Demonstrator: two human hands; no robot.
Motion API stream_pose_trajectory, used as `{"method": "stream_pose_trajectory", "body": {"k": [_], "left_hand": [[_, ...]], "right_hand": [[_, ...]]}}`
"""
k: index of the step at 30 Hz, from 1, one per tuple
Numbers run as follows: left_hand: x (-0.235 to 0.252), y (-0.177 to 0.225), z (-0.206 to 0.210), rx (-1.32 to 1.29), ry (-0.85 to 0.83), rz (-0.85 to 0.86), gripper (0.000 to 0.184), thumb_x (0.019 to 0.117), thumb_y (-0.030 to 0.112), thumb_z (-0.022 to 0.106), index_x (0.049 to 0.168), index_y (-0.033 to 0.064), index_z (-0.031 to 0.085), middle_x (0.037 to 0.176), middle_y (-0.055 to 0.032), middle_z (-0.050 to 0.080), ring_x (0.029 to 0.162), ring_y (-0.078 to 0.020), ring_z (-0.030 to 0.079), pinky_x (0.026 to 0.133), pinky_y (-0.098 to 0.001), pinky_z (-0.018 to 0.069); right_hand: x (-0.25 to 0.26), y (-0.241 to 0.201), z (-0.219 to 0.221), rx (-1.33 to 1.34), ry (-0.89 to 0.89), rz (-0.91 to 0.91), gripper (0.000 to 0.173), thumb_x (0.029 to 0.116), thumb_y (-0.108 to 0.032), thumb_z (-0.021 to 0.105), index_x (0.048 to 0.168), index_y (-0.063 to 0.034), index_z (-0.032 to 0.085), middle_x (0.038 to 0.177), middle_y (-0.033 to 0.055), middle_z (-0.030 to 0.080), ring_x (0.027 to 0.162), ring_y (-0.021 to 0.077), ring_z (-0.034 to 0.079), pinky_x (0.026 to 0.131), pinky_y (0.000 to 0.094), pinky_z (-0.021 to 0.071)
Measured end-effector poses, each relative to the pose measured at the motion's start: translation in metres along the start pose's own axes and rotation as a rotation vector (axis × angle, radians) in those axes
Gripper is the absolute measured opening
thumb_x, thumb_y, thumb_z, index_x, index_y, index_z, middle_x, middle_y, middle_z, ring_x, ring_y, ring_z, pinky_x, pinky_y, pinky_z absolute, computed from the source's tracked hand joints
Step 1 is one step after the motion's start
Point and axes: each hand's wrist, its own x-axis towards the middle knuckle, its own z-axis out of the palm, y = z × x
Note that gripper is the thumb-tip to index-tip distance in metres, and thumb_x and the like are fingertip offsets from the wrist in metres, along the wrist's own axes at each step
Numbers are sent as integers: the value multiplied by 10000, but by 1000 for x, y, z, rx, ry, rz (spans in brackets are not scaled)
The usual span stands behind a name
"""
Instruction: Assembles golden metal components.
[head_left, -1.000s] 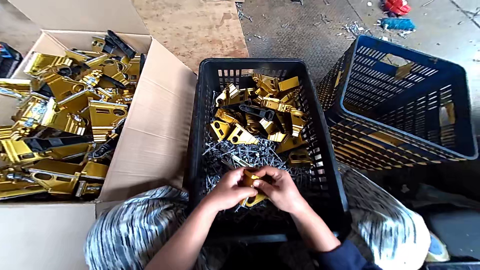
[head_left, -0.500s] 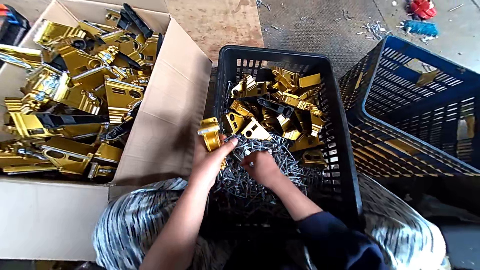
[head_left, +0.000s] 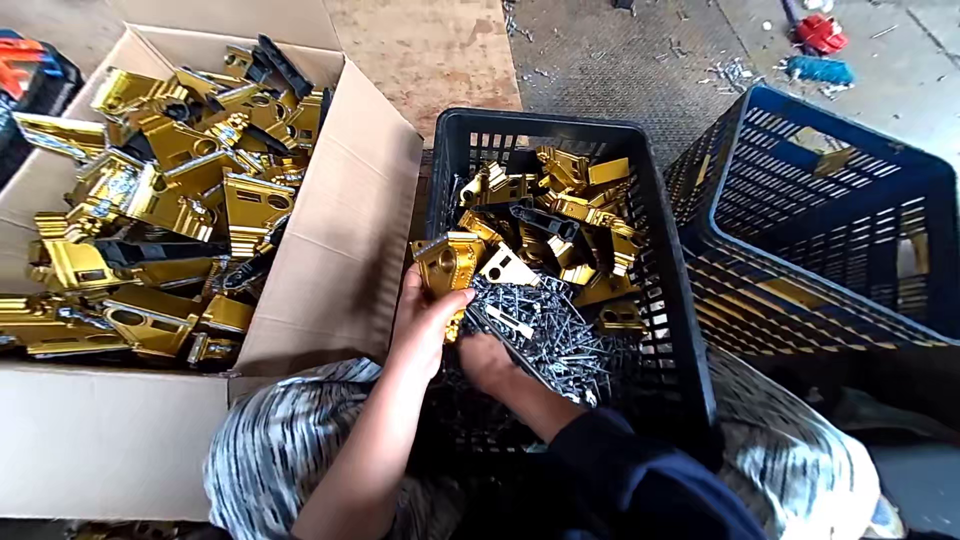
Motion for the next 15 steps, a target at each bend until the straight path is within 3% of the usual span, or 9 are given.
{"method": "stream_pose_trajectory", "body": {"k": [2,3,5,6,8,11,13,15], "left_hand": [[-1,3,-2,7,19,-3,664,860,24,701,1448,183,437,1226,-76,609,939,-165,645,695,-304,559],[-2,3,-3,9,22,-3,659,860,22,705,1441,187,442,1218,-73,613,918,-161,647,677,-294,556],[-6,3,-3,37,-12,-23,673,872,25,710,1456,188,417,1224,-73,614,909,-159,654,686,-293,566],[-7,0,-2,65,-48,-43,697,874,39,721,1471,189,395,1234,-76,613,935,-167,659,711,-309,576],[-11,-10,7,123,-142,-70,774,857,71,757,1507,177,350,1256,-83,618,1015,-181,669,801,-348,596],[-22,-34,31,180,-236,-25,854,792,91,842,1487,117,346,1218,-106,647,1068,-192,686,910,-373,607],[-25,-45,43,193,-234,6,824,778,105,863,1444,109,378,1165,-101,670,1026,-185,702,882,-355,616],[-24,-44,47,157,-223,-34,792,803,94,847,1447,127,386,1161,-101,666,992,-185,702,842,-343,616]], "right_hand": [[-9,33,-9,171,129,-59,326,981,-168,601,1270,-52,695,1217,225,693,1171,395,654,1002,606,500],[-21,52,-14,323,233,-115,302,977,-183,631,1226,-38,719,1128,196,727,1078,335,694,973,549,527],[-48,83,-23,755,387,-220,268,954,-123,678,1195,-16,724,976,88,746,827,144,700,791,335,587],[-62,93,-26,1019,400,-282,260,943,-52,647,1191,-14,713,914,42,721,714,75,636,671,249,549],[-86,107,-32,1362,320,-397,266,960,-7,581,1195,-20,705,963,42,731,685,41,615,615,197,524],[-102,107,-25,1458,257,-468,206,937,-30,617,1109,-39,730,968,25,731,747,53,651,676,215,559],[-101,100,-17,1435,368,-467,123,903,-31,694,1014,-37,744,896,10,738,751,56,668,684,226,569],[-97,101,-13,1301,550,-414,77,932,-38,680,972,-35,746,832,-5,722,689,39,638,638,207,545]]}}
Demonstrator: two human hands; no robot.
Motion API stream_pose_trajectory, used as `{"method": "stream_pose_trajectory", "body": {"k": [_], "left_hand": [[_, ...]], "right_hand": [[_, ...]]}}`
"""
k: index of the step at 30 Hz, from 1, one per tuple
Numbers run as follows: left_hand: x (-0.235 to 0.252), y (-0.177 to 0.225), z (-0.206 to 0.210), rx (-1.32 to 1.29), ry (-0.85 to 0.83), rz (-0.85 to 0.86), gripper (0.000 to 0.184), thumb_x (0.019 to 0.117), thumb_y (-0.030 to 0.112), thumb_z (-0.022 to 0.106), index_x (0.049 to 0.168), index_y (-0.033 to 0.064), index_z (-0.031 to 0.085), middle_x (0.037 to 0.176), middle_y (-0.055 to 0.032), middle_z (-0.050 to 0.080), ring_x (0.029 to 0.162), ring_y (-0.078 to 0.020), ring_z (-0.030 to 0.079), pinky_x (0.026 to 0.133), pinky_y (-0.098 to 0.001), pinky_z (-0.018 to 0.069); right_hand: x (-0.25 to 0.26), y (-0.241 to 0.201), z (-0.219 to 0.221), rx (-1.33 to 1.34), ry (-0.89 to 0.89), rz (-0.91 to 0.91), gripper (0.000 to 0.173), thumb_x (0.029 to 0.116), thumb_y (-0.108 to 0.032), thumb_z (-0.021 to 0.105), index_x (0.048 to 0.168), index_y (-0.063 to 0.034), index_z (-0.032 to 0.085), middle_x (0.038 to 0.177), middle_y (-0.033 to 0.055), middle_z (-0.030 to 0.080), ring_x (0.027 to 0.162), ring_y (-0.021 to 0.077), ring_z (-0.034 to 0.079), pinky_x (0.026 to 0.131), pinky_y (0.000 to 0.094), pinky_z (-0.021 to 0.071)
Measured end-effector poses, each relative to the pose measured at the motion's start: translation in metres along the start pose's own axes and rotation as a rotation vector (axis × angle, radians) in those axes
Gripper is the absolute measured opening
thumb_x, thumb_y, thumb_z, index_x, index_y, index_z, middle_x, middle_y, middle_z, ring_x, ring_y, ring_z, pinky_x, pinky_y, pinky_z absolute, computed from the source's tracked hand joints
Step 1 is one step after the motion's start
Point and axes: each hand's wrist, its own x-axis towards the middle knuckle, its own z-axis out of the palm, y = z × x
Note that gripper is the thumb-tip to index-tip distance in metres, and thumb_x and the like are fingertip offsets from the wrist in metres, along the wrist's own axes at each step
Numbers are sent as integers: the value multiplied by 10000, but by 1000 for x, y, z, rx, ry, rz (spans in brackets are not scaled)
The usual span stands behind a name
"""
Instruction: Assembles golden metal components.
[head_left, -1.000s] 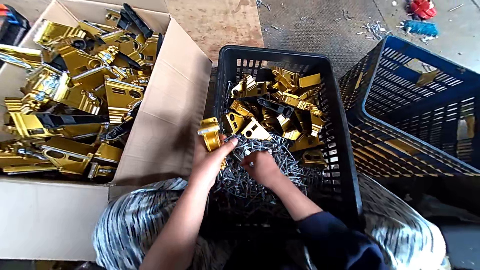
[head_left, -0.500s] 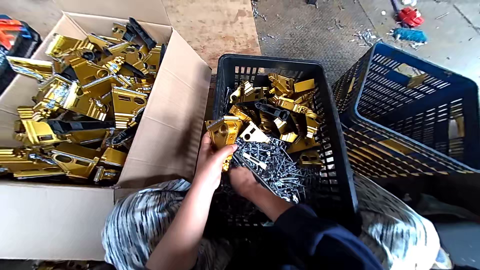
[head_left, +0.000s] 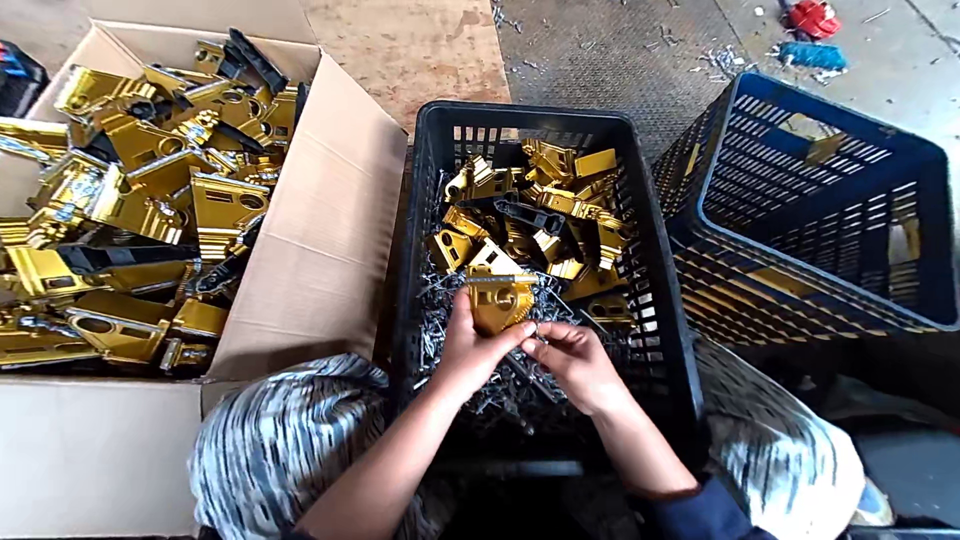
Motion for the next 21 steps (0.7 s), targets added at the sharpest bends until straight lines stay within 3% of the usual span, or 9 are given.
{"method": "stream_pose_trajectory", "body": {"k": [3,5,8,10,12,15,16,18,21], "left_hand": [[5,5,-4,-173,-3,-142,705,902,126,748,1485,169,355,1093,-77,629,829,-149,649,710,-286,567],[8,6,-3,-295,-16,-246,599,979,152,661,1482,192,338,1027,-69,618,778,-142,644,690,-283,572],[5,0,1,-447,-116,-307,530,1040,283,560,1499,212,305,1074,-77,640,869,-167,683,774,-320,598],[4,-5,1,-486,-241,-262,671,954,300,695,1480,198,291,1135,-73,642,914,-162,685,807,-314,597],[4,-6,1,-431,-306,-204,831,832,156,819,1463,152,279,1164,-94,650,915,-160,680,803,-306,584],[3,-5,0,-194,-304,-170,974,770,-51,770,1545,114,203,1226,-136,620,1054,-218,678,913,-379,591],[2,-6,0,-116,-306,-158,993,759,-59,768,1556,120,203,1229,-140,625,1067,-222,678,920,-383,591],[2,-6,1,-33,-315,-144,974,749,-48,758,1543,121,220,1195,-132,637,1044,-206,687,894,-365,598],[3,-4,-4,-47,-385,-169,986,757,-57,737,1550,124,180,1207,-134,626,1044,-205,685,890,-365,600]], "right_hand": [[1,2,-9,-305,109,-125,178,1000,-83,604,1093,-36,749,949,16,751,720,55,690,676,234,608],[0,-7,-11,-147,119,-148,205,1005,-30,573,1134,4,728,1009,69,747,766,129,721,735,315,644],[-1,-18,-3,167,103,-108,223,991,28,548,1123,22,729,975,85,746,770,151,725,755,345,644],[3,-7,-1,99,121,-183,197,973,32,596,1107,25,739,978,87,755,765,138,722,737,320,638],[6,4,-2,-87,149,-293,147,949,-3,665,1057,3,763,984,63,763,799,103,713,734,273,617],[7,13,-4,-409,244,-531,73,916,-151,753,923,-91,794,1053,28,713,975,103,648,838,277,564],[8,16,-5,-490,270,-612,91,915,-212,760,952,-142,805,1155,56,656,1089,144,597,914,317,532],[11,23,-5,-566,301,-676,259,937,-333,740,1168,-223,778,1418,161,507,1291,241,503,1001,385,504],[13,29,-4,-453,213,-516,737,932,-392,709,1565,-131,437,1604,189,323,1432,271,419,1078,429,507]]}}
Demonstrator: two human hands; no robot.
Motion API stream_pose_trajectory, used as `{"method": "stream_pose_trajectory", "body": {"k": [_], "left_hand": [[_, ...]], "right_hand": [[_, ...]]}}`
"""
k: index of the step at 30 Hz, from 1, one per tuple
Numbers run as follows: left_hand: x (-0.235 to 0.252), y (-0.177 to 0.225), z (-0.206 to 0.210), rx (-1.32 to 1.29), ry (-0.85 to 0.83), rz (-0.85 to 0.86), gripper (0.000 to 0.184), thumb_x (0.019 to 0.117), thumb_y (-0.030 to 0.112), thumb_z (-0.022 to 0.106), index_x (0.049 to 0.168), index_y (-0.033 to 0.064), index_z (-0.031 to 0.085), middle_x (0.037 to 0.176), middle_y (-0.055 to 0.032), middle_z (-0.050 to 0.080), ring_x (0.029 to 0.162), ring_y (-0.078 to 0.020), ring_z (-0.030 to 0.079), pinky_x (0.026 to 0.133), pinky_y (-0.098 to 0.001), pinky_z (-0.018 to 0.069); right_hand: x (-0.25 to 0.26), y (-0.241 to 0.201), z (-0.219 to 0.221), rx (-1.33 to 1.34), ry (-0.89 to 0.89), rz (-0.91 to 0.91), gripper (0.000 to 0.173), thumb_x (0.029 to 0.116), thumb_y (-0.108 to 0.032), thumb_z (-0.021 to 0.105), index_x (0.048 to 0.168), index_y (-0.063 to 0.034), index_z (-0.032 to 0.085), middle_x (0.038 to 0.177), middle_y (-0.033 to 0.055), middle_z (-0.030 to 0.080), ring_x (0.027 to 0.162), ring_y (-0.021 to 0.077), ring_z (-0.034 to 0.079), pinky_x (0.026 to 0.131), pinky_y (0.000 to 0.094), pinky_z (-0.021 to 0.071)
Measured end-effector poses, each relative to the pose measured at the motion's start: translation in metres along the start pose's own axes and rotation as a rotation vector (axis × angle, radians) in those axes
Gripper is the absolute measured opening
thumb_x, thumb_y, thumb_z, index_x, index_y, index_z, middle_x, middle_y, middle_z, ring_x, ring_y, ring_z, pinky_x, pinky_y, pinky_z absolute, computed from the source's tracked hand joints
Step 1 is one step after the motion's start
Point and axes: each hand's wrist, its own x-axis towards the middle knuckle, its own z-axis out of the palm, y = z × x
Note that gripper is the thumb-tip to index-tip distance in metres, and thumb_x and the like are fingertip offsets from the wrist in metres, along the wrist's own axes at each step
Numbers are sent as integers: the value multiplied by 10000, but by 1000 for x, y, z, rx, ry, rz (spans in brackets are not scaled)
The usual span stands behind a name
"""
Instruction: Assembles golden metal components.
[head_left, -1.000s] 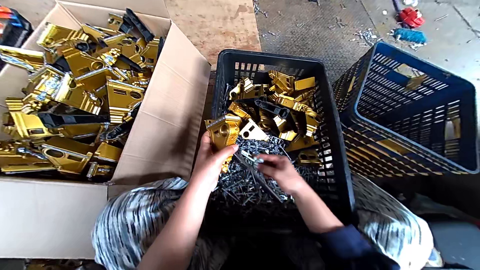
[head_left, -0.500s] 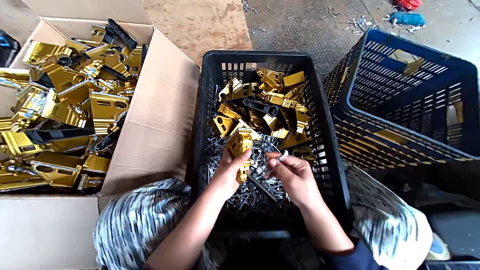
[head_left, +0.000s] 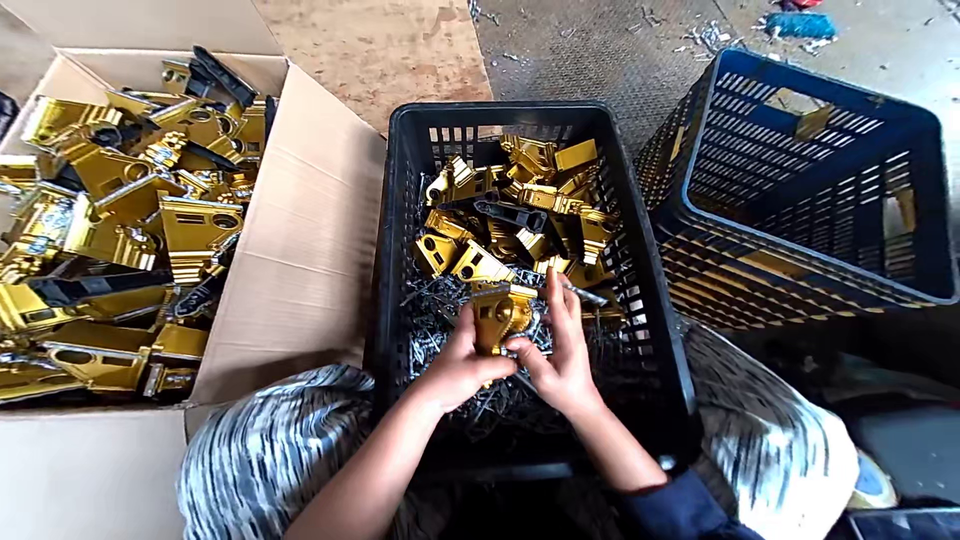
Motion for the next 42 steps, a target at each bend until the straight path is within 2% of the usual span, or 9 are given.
{"method": "stream_pose_trajectory", "body": {"k": [10,14,16,20,25,29,34,39,42], "left_hand": [[-4,-8,-4,23,171,-191,1065,762,-56,743,1582,136,92,1139,-155,615,786,-193,684,650,-309,598],[-10,39,-22,-195,514,-59,479,939,-43,611,1374,69,446,917,-108,642,681,-161,641,607,-293,570],[-13,72,-54,-312,769,163,245,998,77,583,1236,103,529,938,-47,632,758,-129,642,686,-285,578],[-26,128,-120,-218,1009,683,628,1044,301,584,1551,206,225,1448,-41,505,1289,-215,569,1028,-436,530],[-24,97,-86,462,729,675,956,971,290,671,1618,56,7,1632,-93,310,1401,-153,471,1108,-349,478],[-1,49,-24,1029,349,493,1159,744,531,855,1619,103,225,1570,-152,422,1419,-301,447,1129,-555,415],[1,38,-12,1191,487,444,695,943,290,731,1528,118,397,1024,-120,727,857,-320,721,738,-564,585],[-3,49,-48,843,676,274,558,1007,282,656,1478,177,377,1006,-76,707,785,-209,689,695,-444,583],[-6,51,-50,403,620,258,354,1064,241,545,1394,158,450,1119,-48,652,942,-130,676,811,-345,581]], "right_hand": [[5,10,1,102,-189,371,574,899,-285,737,1419,-108,570,1399,141,541,1204,219,610,896,365,597],[47,13,-46,-616,-381,544,643,906,-460,763,1393,-68,614,1335,231,629,1168,427,634,924,650,516],[58,25,-63,-934,-250,694,526,921,-259,755,1332,36,607,1337,339,569,1166,553,585,890,731,473],[69,62,-76,-1180,-258,878,371,922,11,608,1288,73,606,1378,320,543,1033,514,663,802,669,551],[80,24,-71,-1182,-310,619,211,916,-153,720,1072,-13,745,1251,264,642,1031,500,659,750,703,531],[79,-44,-50,-888,-288,153,215,871,-222,794,955,-34,730,1012,183,689,855,384,692,683,618,560],[88,-41,-24,-99,-302,177,200,988,-261,670,908,-86,726,662,-17,609,524,52,522,484,236,446],[67,36,13,-729,-831,392,312,926,-241,736,1212,-116,733,1266,174,667,1098,404,667,906,662,532],[40,54,27,-834,-947,325,269,990,-163,600,1217,-79,719,1359,209,610,1170,441,634,907,664,519]]}}
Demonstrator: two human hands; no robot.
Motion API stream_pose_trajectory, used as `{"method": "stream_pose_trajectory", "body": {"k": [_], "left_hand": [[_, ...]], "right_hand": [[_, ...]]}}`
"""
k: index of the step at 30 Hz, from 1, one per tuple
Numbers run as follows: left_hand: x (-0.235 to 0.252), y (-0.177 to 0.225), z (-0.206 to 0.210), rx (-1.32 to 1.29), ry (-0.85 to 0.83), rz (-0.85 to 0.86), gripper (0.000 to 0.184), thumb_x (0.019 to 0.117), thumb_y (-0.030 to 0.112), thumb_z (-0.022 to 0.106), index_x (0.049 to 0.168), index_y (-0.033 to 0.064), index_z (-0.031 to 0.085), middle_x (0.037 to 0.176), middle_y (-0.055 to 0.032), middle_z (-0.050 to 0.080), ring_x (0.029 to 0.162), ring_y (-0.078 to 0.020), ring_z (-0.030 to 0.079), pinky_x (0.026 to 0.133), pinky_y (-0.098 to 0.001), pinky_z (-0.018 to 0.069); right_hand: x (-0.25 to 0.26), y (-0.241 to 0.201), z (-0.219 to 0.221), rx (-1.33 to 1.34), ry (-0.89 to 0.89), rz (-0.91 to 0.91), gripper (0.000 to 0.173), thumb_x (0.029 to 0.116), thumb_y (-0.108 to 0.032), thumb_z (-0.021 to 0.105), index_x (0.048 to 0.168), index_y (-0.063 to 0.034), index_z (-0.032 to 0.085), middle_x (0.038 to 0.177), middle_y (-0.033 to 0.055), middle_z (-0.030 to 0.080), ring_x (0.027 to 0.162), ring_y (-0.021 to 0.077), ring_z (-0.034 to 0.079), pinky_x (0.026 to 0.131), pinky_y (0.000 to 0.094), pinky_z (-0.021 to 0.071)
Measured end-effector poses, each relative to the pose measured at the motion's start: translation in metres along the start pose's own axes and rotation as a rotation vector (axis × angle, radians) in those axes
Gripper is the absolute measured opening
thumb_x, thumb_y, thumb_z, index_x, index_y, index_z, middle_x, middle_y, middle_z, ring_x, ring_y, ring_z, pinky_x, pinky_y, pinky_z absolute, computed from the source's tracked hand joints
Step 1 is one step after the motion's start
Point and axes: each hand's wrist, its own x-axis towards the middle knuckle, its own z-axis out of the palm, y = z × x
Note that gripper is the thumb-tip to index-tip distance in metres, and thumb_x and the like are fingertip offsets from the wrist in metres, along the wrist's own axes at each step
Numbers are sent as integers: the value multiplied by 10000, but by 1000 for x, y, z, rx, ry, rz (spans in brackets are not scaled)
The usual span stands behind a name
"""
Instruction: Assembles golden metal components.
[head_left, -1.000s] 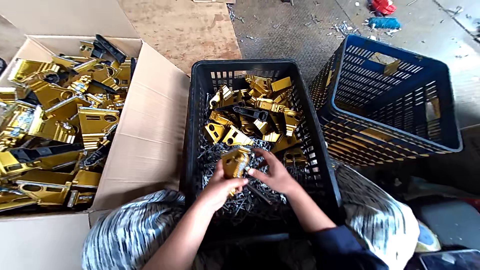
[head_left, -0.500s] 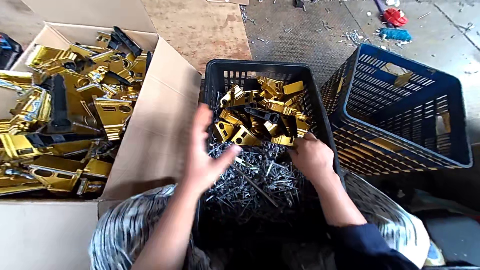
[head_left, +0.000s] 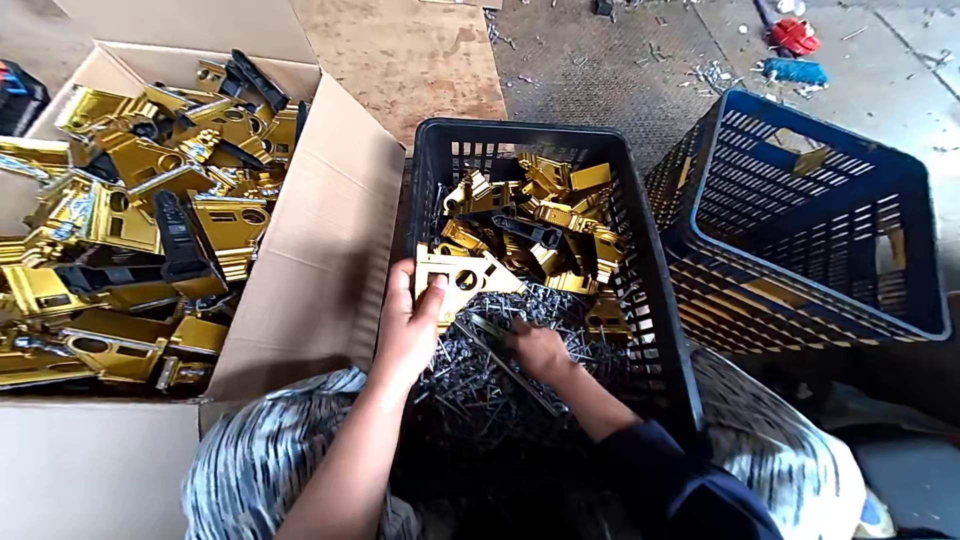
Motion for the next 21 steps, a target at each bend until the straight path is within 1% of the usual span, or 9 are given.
{"method": "stream_pose_trajectory", "body": {"k": [2,3,4,5,7,10,16,19,21], "left_hand": [[-1,2,-1,-123,-29,-50,318,1083,238,498,1380,128,531,1178,-54,660,1024,-134,672,882,-358,577],[-2,2,-1,-145,-39,-67,310,1088,237,487,1366,122,559,1182,-53,664,1041,-134,667,901,-360,569],[-4,2,1,-146,-39,-73,279,1090,237,480,1317,118,590,1145,-46,673,1022,-128,669,893,-353,568],[-4,2,3,-136,-35,-67,257,1090,232,482,1275,112,613,1097,-37,682,981,-119,676,865,-340,575],[-5,1,6,-113,-39,-46,228,1088,225,487,1209,100,634,1024,-28,688,916,-108,680,824,-319,578],[-7,0,12,-90,-91,-36,230,1084,229,495,1205,100,641,1023,-34,688,921,-110,677,827,-327,574],[-17,3,21,-203,-283,-113,263,1058,196,540,1291,102,615,1136,-41,679,1039,-127,659,922,-336,555],[-21,1,24,-228,-309,-98,296,1012,153,620,1300,90,603,1101,-61,701,989,-149,694,888,-338,591],[-22,-4,27,-138,-244,-28,227,999,190,656,1199,83,657,1005,-40,722,911,-123,704,836,-318,599]], "right_hand": [[-10,-2,-13,198,109,-46,274,1020,-169,561,1205,-34,712,1259,187,677,1139,376,668,970,602,524],[-18,-3,-25,324,213,-76,263,1020,-156,568,1178,6,701,1136,195,715,1037,354,703,934,571,549],[-27,-3,-36,433,349,-121,233,1015,-146,583,1137,23,686,976,178,724,876,307,716,824,515,582],[-35,-3,-45,537,502,-181,200,1007,-143,594,1095,15,680,829,125,686,704,221,664,678,422,571],[-52,-4,-63,714,752,-293,156,998,-156,617,1030,-28,700,720,-4,620,567,46,539,530,238,482],[-73,-10,-84,806,904,-433,127,1000,-123,601,969,-54,702,781,-62,647,619,-31,545,554,151,470],[-63,-18,-70,812,1048,-502,154,1016,-111,581,946,-24,686,852,-18,654,649,-18,538,561,147,458],[-56,-25,-55,861,1095,-498,148,1025,-119,575,959,-35,678,888,-16,662,679,-11,559,590,156,485],[-52,-29,-47,875,1105,-509,162,1024,-128,579,959,-23,684,884,5,664,683,12,570,596,178,496]]}}
